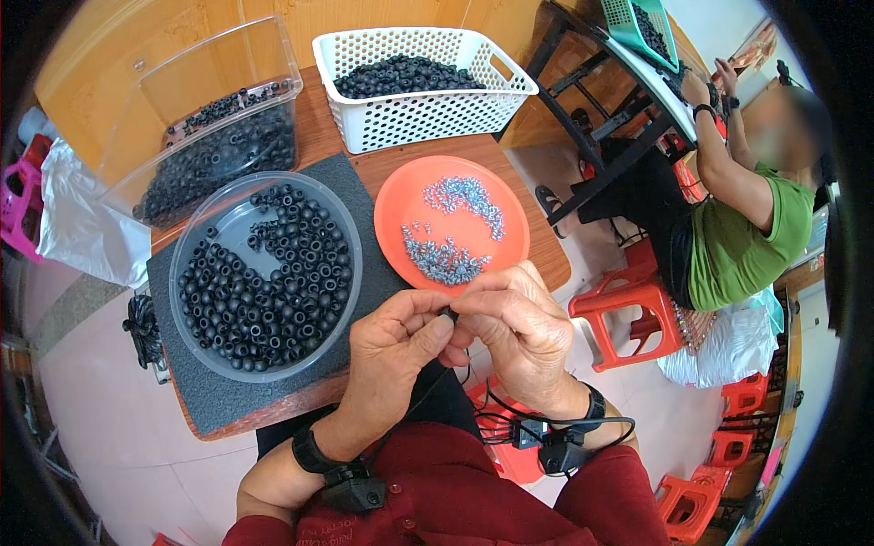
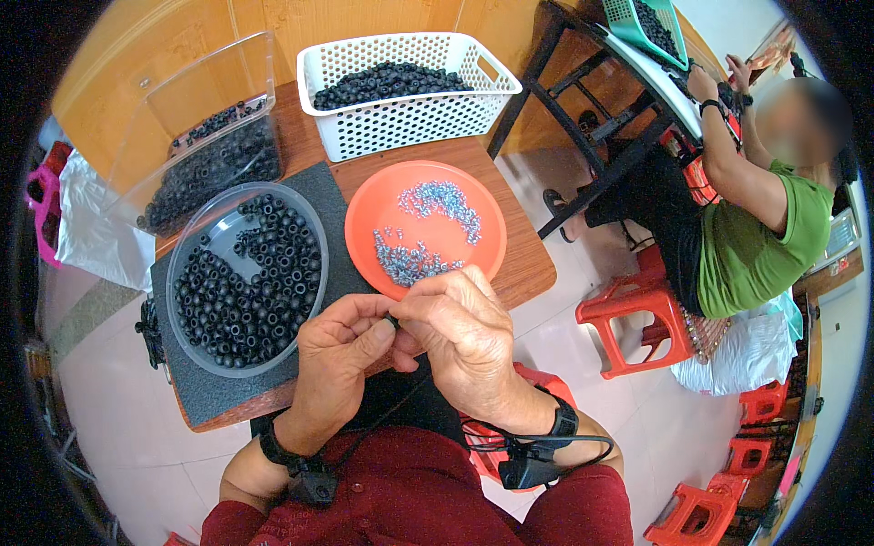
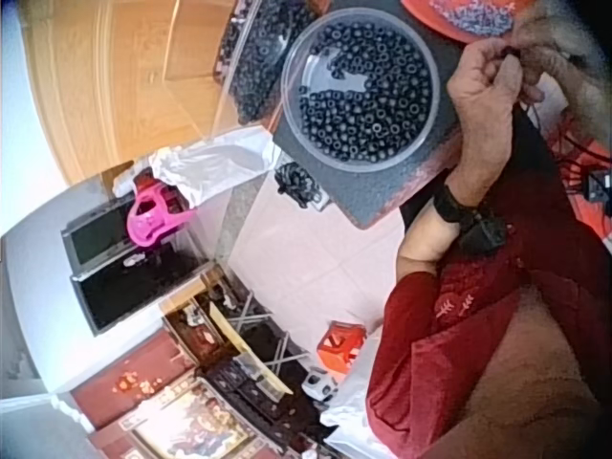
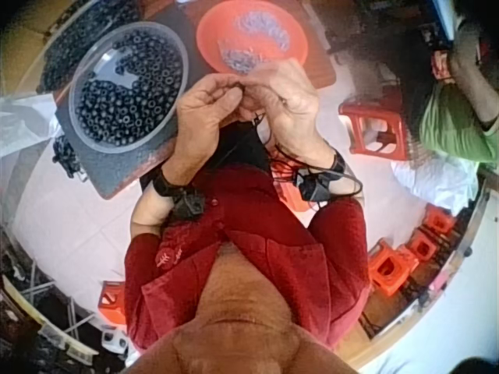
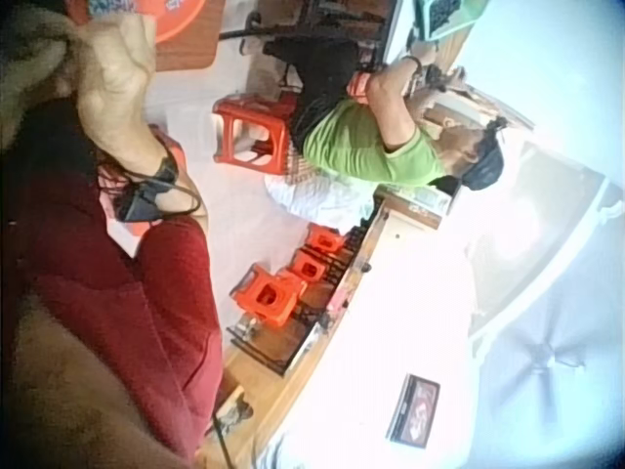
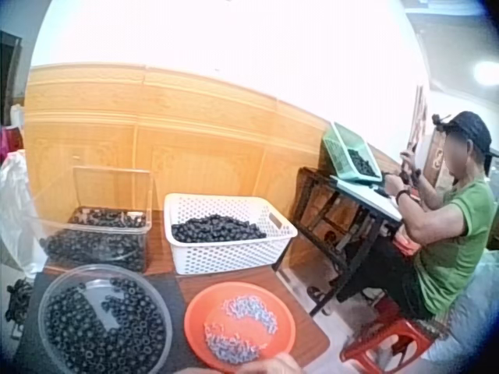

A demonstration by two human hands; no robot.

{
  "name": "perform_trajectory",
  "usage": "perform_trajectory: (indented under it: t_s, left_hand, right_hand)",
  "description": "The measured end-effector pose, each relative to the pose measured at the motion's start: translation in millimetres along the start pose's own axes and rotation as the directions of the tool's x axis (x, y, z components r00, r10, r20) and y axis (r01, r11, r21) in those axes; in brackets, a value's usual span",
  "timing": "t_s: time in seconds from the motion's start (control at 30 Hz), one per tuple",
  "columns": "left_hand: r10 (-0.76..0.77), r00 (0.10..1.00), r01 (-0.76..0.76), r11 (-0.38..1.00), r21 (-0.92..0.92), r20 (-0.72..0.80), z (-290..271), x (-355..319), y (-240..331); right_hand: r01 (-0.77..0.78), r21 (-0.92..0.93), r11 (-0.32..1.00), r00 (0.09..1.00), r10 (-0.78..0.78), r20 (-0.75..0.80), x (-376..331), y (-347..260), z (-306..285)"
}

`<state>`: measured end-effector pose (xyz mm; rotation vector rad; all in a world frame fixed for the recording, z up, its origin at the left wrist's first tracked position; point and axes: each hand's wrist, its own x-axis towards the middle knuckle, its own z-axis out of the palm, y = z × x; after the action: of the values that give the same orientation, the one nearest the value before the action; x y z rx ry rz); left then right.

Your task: Assembling small components into rubber seals or rings on a table.

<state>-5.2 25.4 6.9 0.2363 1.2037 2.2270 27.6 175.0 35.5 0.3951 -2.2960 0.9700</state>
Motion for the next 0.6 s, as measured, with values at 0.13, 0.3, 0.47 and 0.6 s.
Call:
perform_trajectory:
  t_s: [0.13, 0.3, 0.47, 0.6]
  left_hand:
    - [-0.014, 0.999, 0.015, 0.999, -0.048, 0.036, 1.2, 3.0, -0.7]
    - [-0.071, 0.997, 0.072, 0.995, -0.064, 0.017, 0.0, 7.0, -2.9]
    - [-0.082, 0.996, 0.080, 0.994, -0.073, -0.021, 5.7, 9.4, -1.7]
    - [-0.083, 0.995, 0.077, 0.990, -0.116, -0.048, 5.7, 10.3, -2.3]
  right_hand:
    - [-0.067, 0.042, 0.997, 0.998, 0.067, -0.016, 0.2, -3.1, -1.1]
    - [-0.104, 0.078, 0.992, 0.995, 0.104, -0.001, -6.1, 0.9, -3.0]
    - [-0.112, 0.094, 0.989, 0.994, 0.110, 0.023, -10.8, 0.6, -4.3]
    - [-0.159, 0.104, 0.982, 0.987, 0.159, 0.015, -10.7, -1.4, -6.8]
